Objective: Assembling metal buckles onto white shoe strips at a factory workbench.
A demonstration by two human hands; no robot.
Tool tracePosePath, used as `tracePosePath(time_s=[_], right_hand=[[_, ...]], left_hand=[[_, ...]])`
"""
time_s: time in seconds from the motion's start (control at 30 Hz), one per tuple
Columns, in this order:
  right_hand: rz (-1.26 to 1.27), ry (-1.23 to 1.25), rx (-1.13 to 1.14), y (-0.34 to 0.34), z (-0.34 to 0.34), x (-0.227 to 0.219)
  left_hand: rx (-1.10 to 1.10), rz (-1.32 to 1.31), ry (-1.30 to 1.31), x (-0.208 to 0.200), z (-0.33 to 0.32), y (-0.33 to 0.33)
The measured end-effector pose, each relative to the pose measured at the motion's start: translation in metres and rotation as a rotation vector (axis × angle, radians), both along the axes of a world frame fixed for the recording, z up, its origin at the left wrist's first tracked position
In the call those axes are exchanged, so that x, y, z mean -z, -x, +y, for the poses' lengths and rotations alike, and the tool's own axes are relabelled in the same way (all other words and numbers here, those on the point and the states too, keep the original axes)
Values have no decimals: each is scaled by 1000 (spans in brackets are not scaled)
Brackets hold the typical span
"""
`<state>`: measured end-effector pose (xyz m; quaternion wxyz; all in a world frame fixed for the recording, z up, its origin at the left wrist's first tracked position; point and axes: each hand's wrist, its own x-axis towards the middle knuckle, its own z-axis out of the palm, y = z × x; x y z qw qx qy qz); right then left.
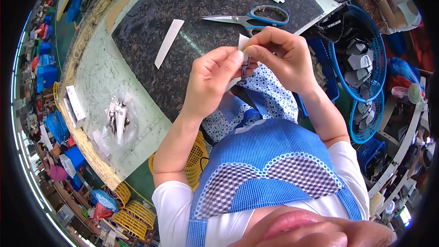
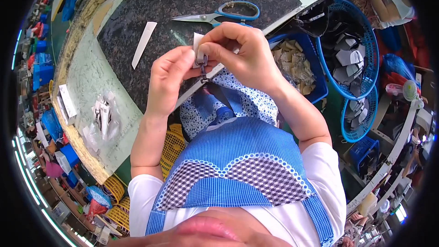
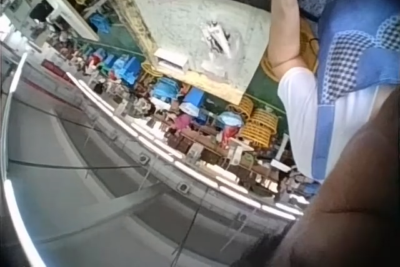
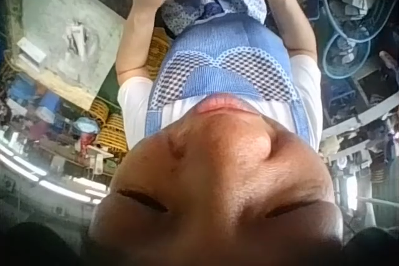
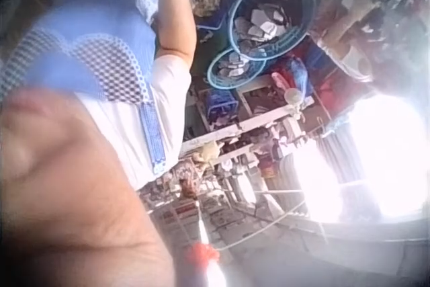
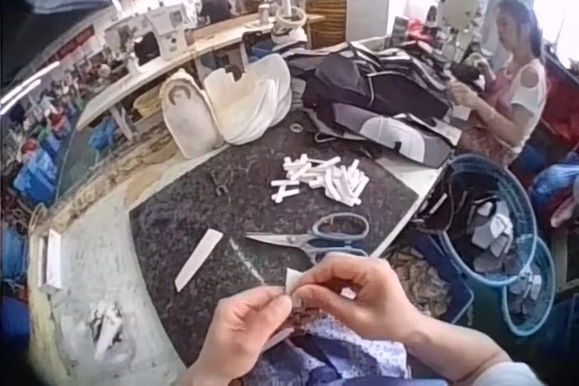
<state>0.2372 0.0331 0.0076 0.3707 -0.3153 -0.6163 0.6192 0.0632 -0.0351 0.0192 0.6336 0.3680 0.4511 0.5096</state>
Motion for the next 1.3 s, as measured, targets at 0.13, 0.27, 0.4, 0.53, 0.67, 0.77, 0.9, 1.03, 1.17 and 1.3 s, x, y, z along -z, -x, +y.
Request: tracePosePath(time_s=[0.13,0.27,0.4,0.53,0.67,0.77,0.9,1.03,1.17,1.3], right_hand=[[-72,-190,-4,1,-2,-6],[13,-82,15,-2,3,2],[59,120,-82,-2,10,-6],[21,151,-160,3,-4,0],[-96,-352,9,5,-13,1],[-16,-114,3,-5,-10,3],[-78,-134,-138,-7,2,-4],[-277,-507,-156,-9,7,-11],[-257,-359,-9,-17,5,-11],[-165,-256,52,-18,2,3]], left_hand=[[-35,109,-63,9,-3,-2],[-14,154,-108,9,-5,2],[-75,164,-78,7,-8,-1],[-142,290,-135,13,-9,2],[-209,420,-260,17,-6,-2],[-164,442,-468,29,-6,2],[-36,547,-593,27,-2,7],[45,686,-696,26,1,5],[3,430,-290,11,-5,-3],[76,400,-115,12,-1,-2]])
